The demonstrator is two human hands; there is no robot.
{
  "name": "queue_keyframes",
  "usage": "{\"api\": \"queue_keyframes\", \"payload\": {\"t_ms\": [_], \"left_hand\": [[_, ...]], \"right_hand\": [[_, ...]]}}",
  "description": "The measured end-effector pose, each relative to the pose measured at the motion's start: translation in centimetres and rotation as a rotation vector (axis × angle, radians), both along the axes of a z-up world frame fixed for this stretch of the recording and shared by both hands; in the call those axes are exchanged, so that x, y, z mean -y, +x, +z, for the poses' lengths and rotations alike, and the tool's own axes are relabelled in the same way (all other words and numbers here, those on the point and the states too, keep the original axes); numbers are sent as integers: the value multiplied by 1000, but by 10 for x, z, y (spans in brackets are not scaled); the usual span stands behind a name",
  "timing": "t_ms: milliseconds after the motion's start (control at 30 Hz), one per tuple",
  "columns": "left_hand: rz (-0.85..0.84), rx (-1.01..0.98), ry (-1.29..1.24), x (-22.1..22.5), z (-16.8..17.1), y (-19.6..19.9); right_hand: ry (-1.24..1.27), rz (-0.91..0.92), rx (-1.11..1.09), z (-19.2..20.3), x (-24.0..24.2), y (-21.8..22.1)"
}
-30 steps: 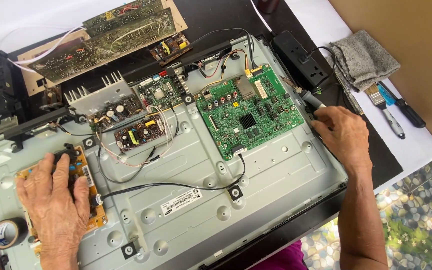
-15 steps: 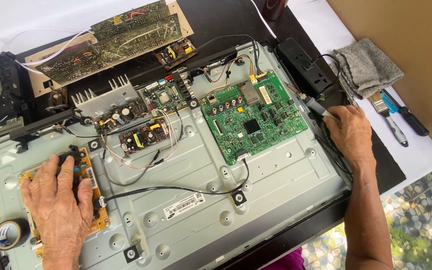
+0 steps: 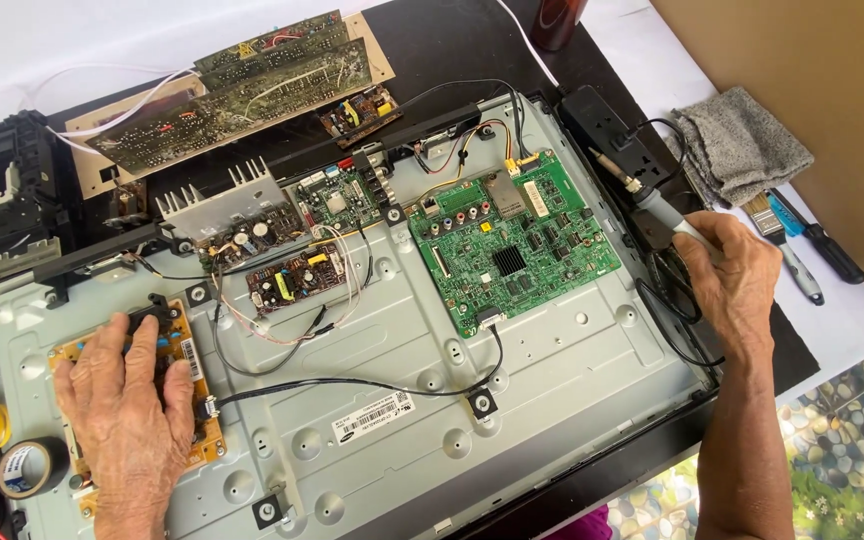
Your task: Soldering electronic components on a television circuit board and applying insulating tape for repair.
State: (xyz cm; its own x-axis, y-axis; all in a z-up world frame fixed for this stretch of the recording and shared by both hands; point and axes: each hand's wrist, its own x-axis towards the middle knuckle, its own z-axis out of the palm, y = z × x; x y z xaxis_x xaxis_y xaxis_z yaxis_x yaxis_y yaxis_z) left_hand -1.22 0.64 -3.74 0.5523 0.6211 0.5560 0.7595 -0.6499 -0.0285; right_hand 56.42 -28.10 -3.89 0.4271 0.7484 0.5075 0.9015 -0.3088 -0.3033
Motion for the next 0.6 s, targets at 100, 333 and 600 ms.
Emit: {"api": "queue_keyframes", "payload": {"t_ms": [100,333,600], "left_hand": [[-4,-10,14,-1,2,1],[-7,9,-2,0,0,0],[-16,-2,17,-1,1,0]], "right_hand": [[100,8,-197,11,-5,-15],[49,-37,-197,6,-7,-20],[115,0,-285,4,-7,-25]]}}
